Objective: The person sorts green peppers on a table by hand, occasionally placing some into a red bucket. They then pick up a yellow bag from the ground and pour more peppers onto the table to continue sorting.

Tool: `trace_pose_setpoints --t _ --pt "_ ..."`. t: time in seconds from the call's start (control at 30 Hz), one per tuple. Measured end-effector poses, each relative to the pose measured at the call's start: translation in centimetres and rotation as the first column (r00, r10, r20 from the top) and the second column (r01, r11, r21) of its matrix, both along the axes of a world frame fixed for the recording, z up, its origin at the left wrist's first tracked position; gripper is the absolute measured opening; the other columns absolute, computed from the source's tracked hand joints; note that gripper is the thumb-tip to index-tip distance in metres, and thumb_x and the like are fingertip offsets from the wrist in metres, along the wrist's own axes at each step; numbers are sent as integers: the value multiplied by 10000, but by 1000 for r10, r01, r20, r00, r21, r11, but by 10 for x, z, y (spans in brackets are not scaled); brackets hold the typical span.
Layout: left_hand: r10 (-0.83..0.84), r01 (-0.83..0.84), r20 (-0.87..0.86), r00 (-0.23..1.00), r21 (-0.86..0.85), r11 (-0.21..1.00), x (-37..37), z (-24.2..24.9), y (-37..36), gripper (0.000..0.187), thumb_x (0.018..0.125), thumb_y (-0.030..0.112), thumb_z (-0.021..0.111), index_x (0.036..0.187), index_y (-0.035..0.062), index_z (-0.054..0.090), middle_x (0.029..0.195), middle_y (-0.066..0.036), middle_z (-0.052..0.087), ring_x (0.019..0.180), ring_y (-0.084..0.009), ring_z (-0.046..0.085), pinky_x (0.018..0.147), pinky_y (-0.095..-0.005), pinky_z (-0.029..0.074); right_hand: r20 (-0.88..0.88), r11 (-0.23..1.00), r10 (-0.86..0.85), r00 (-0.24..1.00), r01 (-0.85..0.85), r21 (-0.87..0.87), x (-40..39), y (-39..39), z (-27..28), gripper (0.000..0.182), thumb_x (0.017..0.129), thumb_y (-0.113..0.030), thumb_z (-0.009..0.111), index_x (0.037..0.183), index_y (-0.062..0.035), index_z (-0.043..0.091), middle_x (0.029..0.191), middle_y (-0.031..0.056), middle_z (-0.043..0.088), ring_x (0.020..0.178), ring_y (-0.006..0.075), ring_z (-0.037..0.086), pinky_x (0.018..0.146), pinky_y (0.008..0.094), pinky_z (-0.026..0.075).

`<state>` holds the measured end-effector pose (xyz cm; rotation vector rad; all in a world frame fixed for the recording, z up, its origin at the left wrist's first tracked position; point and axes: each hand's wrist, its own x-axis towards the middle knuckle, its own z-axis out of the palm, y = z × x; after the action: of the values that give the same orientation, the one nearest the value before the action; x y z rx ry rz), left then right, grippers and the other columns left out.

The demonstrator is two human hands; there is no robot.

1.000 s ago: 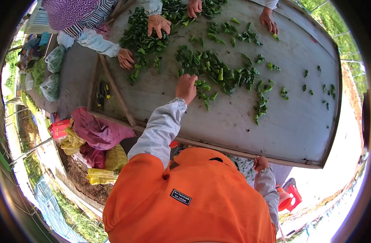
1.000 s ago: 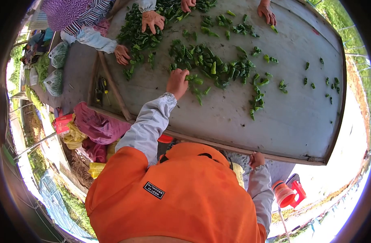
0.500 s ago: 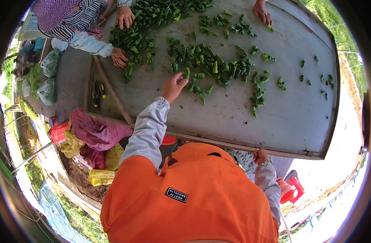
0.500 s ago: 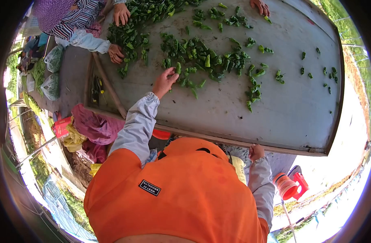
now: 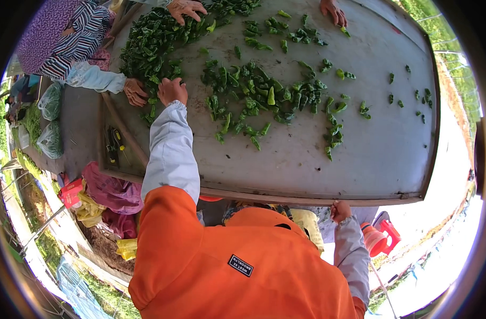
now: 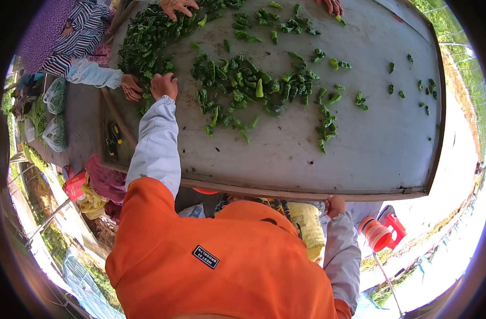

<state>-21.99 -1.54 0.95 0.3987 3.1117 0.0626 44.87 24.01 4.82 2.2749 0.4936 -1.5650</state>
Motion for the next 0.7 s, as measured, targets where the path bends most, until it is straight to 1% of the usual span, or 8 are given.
trace_pose_setpoints --t 0.17,0.27,0.37,0.43,0.5,0.53,0.6,0.7 --pt "-42 42 -35 999 22 999 -3 -5 -2 71 764 143 621 824 150 659 975 -77 543 960 -269 508 817 -393 411 16 999 -18 1000 19 -31 3 2 -1 195 922 -203 407 736 -145 415 545 -18 444 414 111 374 387 275 285" --pt "-37 39 -123 992 10 999 6 -7 -6 82 775 142 611 848 124 643 938 -77 552 954 -280 501 831 -409 397 51 999 -41 998 42 -21 3 3 -5 200 919 -192 407 727 -142 422 544 -16 455 412 103 381 384 263 286" --pt "-98 150 -191 977 277 949 -2 -41 -16 88 797 123 602 867 70 607 871 -72 587 866 -271 548 788 -390 433 20 999 -39 999 40 -23 7 5 -7 196 919 -184 401 734 -126 433 543 -12 460 402 106 381 379 266 288" --pt "-141 85 38 989 631 771 37 -2 -1 82 806 93 602 872 47 586 811 -56 602 767 -227 576 716 -346 461 50 999 -34 998 35 -36 7 7 -8 186 887 -133 420 704 -109 429 520 5 432 392 128 372 375 289 280" --pt "-272 -28 212 939 833 552 98 26 15 78 806 61 611 868 30 577 758 -38 612 668 -160 585 631 -285 471 39 999 7 999 -6 -33 -7 7 0 203 869 -103 432 667 -91 429 506 28 428 383 148 380 364 310 287" --pt "-357 -85 270 894 885 458 132 33 23 76 802 45 619 862 24 578 737 -29 613 619 -115 580 582 -246 468 28 999 15 1000 -14 -35 -9 7 1 202 869 -103 431 668 -88 432 505 31 431 380 152 382 362 311 287" --pt "-563 -259 497 661 854 451 207 57 38 72 783 26 642 845 17 606 744 -26 613 641 -72 565 597 -216 467 7 999 31 999 -31 -38 -8 8 3 202 871 -102 429 670 -83 437 502 36 437 374 161 387 356 313 288" --pt "-832 -167 471 293 882 441 310 87 56 115 731 11 660 835 20 611 748 -33 544 678 -123 568 628 -242 463 3 994 -17 1000 17 -112 13 14 -21 193 907 -162 392 727 -115 444 537 4 462 381 124 363 371 292 271"
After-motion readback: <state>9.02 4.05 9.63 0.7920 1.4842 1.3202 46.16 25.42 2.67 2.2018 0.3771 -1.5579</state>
